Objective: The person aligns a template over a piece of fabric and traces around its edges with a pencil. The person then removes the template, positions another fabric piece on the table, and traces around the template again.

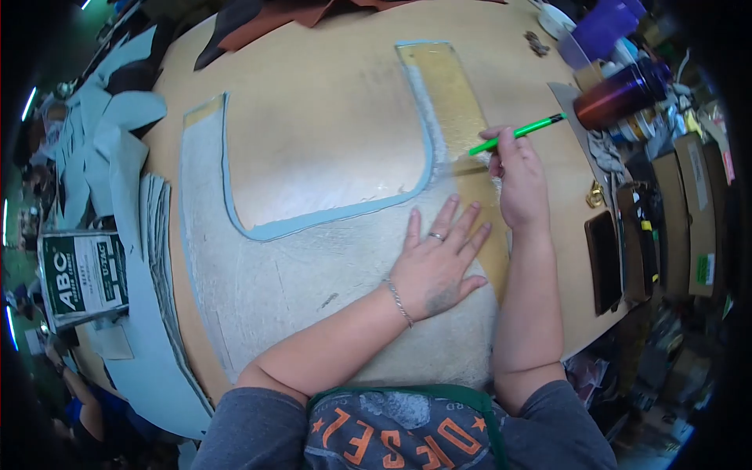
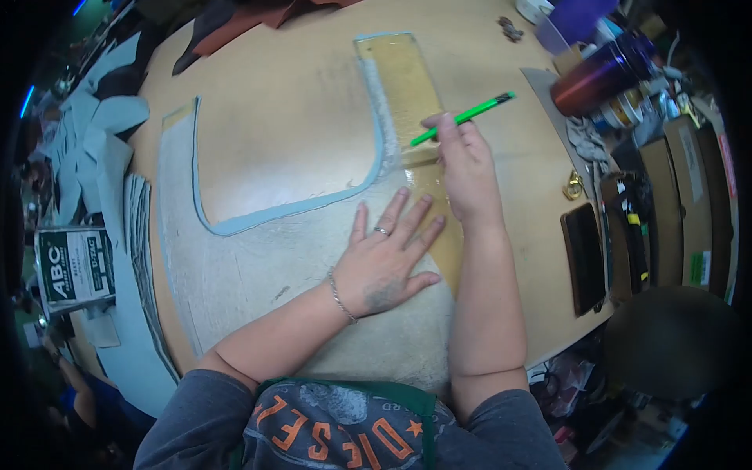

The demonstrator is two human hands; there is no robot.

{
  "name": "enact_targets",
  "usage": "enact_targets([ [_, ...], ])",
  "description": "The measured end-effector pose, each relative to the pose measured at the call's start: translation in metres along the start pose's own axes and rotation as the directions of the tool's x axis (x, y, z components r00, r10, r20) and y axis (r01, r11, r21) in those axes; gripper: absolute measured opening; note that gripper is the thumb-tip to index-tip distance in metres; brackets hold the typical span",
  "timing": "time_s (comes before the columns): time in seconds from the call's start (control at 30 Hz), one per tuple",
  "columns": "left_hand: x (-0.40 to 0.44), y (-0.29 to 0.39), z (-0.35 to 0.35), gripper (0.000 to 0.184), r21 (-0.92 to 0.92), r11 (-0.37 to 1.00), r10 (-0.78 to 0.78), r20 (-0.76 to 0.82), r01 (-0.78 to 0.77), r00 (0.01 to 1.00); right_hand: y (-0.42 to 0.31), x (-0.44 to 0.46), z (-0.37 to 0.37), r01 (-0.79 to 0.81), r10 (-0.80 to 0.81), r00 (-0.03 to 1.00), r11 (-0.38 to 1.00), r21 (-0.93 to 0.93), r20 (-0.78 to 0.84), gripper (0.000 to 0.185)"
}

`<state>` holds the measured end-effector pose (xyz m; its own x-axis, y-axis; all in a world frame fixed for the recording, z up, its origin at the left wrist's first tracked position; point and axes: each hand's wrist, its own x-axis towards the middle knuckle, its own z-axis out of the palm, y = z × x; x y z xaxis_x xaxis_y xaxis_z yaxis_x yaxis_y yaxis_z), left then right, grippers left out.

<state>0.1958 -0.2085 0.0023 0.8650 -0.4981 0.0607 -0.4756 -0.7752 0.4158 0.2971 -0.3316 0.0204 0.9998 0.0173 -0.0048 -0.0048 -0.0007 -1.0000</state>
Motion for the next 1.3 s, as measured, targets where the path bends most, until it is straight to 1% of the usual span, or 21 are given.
enact_targets([
  [0.03,-0.001,-0.001,0.001,0.065,-0.016,1.000,0.002,-0.007,-0.002,1.000,-0.003,-0.002,0.009,-0.074,0.077,0.993,0.997,-0.029,0.088,0.020],
  [0.1,-0.002,-0.003,0.001,0.064,-0.066,0.998,-0.007,0.057,0.011,0.998,-0.004,-0.008,0.033,-0.224,0.244,0.938,0.969,-0.108,0.247,0.017],
  [0.2,-0.002,-0.006,0.004,0.061,-0.080,0.997,0.000,0.138,0.012,0.990,0.001,-0.014,0.068,-0.252,0.288,0.859,0.957,-0.140,0.422,0.015],
  [0.23,-0.002,-0.006,0.006,0.060,-0.072,0.997,0.004,0.162,0.008,0.987,0.000,-0.014,0.076,-0.283,0.343,0.822,0.939,-0.196,0.454,0.014],
  [0.33,-0.001,-0.007,0.014,0.059,-0.113,0.994,0.000,-0.026,-0.003,1.000,-0.002,-0.020,0.098,-0.260,0.329,0.826,0.943,-0.209,0.457,0.015],
  [0.43,0.000,-0.008,0.019,0.058,-0.183,0.982,0.019,-0.111,-0.039,0.994,-0.001,-0.023,0.105,-0.186,0.242,0.848,0.969,-0.163,0.471,0.014],
  [0.53,0.000,-0.008,0.020,0.058,-0.173,0.984,0.024,-0.100,-0.041,0.995,-0.001,-0.023,0.105,-0.125,0.202,0.861,0.974,-0.191,0.467,0.010],
  [0.63,0.002,-0.008,0.020,0.057,-0.058,0.996,0.056,-0.117,-0.063,0.992,0.010,-0.025,0.102,-0.013,0.178,0.837,0.952,-0.306,0.518,0.009],
  [0.73,0.002,-0.008,0.017,0.059,-0.126,0.992,-0.006,0.044,0.011,0.999,-0.001,-0.020,0.083,0.133,0.133,0.829,0.896,-0.423,0.543,0.009],
  [0.83,-0.003,-0.004,0.005,0.062,-0.100,0.994,-0.035,0.034,0.039,0.999,-0.005,0.002,0.050,0.062,0.215,0.837,0.876,-0.478,0.503,0.009],
  [0.93,-0.003,-0.003,0.006,0.065,-0.077,0.997,-0.030,-0.093,0.023,0.995,-0.014,0.035,0.031,0.096,0.305,0.812,0.772,-0.629,0.498,0.011],
  [0.97,-0.004,-0.003,0.007,0.065,-0.078,0.997,-0.031,-0.084,0.025,0.996,-0.011,0.046,0.027,0.119,0.266,0.806,0.801,-0.586,0.528,0.012],
  [1.07,-0.003,-0.002,0.006,0.065,-0.078,0.996,-0.036,-0.063,0.031,0.997,-0.017,0.083,0.031,0.233,0.258,0.777,0.731,-0.642,0.575,0.012],
  [1.17,-0.003,-0.003,0.004,0.065,-0.087,0.996,-0.037,-0.048,0.033,0.998,-0.020,0.120,0.043,0.317,0.239,0.773,0.656,-0.685,0.587,0.013],
  [1.3,-0.002,-0.003,0.003,0.064,-0.118,0.992,-0.041,-0.044,0.036,0.998,-0.020,0.169,0.064,0.209,0.254,0.817,0.706,-0.677,0.517,0.015],
])
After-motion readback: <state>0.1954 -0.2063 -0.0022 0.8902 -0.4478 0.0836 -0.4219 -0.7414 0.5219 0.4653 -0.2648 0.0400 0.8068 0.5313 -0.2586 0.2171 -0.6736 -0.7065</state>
